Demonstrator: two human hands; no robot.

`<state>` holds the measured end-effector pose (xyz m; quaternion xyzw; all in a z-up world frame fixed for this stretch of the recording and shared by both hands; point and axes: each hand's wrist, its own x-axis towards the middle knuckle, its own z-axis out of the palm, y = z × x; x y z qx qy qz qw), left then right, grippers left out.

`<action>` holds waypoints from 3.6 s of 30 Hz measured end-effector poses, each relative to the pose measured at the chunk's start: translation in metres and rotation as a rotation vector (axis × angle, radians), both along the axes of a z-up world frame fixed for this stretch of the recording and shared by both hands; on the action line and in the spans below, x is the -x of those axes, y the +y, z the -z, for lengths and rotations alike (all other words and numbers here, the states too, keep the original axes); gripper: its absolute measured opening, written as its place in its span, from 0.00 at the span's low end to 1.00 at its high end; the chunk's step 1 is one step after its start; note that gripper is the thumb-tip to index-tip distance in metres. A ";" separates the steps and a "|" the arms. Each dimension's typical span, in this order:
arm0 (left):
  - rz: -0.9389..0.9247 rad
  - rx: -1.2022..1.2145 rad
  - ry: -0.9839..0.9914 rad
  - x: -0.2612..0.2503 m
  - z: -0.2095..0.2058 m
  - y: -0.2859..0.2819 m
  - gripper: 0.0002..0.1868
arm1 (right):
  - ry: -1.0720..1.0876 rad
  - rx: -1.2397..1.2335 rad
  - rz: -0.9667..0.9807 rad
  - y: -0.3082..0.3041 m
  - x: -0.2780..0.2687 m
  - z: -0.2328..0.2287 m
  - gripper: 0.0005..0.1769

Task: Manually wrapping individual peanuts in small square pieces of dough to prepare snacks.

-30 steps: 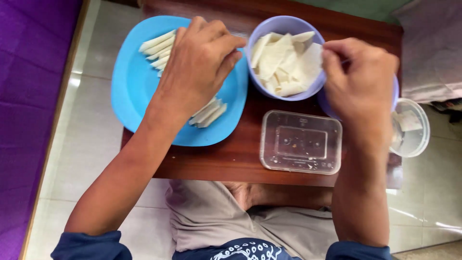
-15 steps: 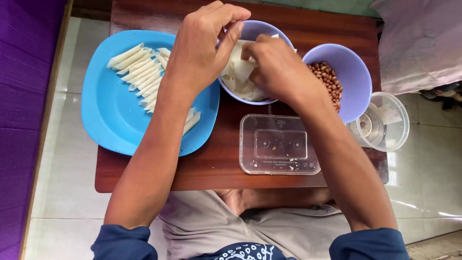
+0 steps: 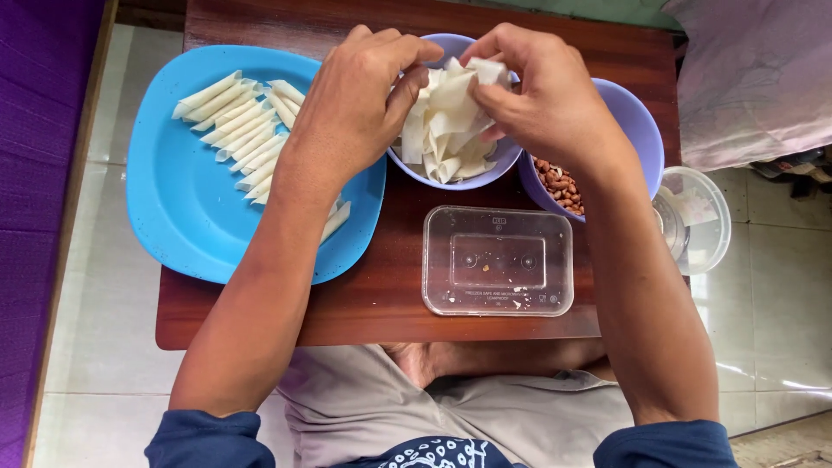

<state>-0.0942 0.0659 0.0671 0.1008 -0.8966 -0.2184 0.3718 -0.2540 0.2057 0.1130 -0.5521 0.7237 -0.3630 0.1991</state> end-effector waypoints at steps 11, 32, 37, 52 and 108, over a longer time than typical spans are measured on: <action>-0.053 0.115 0.143 0.000 0.001 -0.004 0.07 | 0.322 -0.189 0.037 0.016 -0.007 -0.025 0.19; 0.099 0.026 0.111 0.000 -0.005 0.005 0.14 | 0.134 0.113 -0.118 0.014 0.009 -0.002 0.11; 0.155 0.013 0.124 0.003 -0.004 0.005 0.12 | -0.117 0.079 -0.118 0.019 0.011 0.001 0.09; 0.221 -0.160 0.200 -0.002 -0.007 0.001 0.12 | -0.092 0.151 -0.209 0.016 -0.005 0.002 0.45; 0.120 -0.173 -0.290 -0.049 0.050 0.147 0.22 | 0.390 0.136 0.190 0.175 -0.066 0.086 0.17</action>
